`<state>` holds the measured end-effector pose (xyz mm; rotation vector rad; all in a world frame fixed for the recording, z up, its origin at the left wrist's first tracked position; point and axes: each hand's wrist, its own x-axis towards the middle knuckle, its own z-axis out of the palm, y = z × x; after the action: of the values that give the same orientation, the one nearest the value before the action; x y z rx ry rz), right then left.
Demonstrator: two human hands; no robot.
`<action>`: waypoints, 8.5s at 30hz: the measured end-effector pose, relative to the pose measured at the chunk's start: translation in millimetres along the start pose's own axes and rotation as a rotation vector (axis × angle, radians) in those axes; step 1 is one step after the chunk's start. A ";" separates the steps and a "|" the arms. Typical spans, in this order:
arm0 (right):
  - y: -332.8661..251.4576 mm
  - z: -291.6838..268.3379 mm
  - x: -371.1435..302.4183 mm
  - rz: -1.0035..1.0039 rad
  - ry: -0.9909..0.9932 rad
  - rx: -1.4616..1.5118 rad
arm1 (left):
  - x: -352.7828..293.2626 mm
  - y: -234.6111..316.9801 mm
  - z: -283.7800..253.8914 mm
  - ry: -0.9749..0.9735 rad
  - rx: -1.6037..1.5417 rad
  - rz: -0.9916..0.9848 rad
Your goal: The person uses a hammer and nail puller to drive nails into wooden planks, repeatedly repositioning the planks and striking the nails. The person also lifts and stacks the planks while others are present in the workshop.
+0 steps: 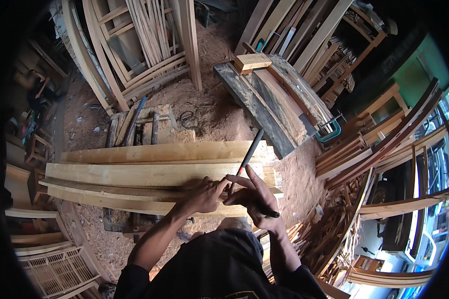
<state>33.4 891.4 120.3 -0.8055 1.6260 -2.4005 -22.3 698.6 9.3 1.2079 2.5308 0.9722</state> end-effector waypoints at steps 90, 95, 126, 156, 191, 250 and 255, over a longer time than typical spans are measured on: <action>24.0 16.8 47.8 0.075 0.428 -0.357 | 57.8 -8.8 -2.1 0.155 -1.235 -0.210; 24.5 20.3 47.0 0.074 0.408 -0.450 | 56.9 -13.4 4.4 0.206 -1.399 -0.080; 57.7 -10.3 51.8 -0.046 0.367 -0.333 | 38.3 -1.3 -35.0 -0.047 -0.557 -0.179; 8.9 13.7 -24.1 -0.252 0.592 -0.413 | -78.7 1.7 -20.5 0.016 0.227 -0.125; -3.7 42.4 -15.3 0.166 0.241 -0.261 | -29.5 3.6 -26.8 -0.085 0.089 0.080; 12.2 -1.8 28.0 0.484 -0.053 -0.706 | -8.4 -15.7 -3.7 -0.110 -0.306 0.184; 8.7 1.9 21.4 0.286 -0.040 -0.696 | -11.3 -14.2 -1.1 -0.080 -0.342 0.215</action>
<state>14.7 877.8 120.6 -0.6272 2.3981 -1.6105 -24.3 683.1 0.0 1.3935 2.0929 1.3103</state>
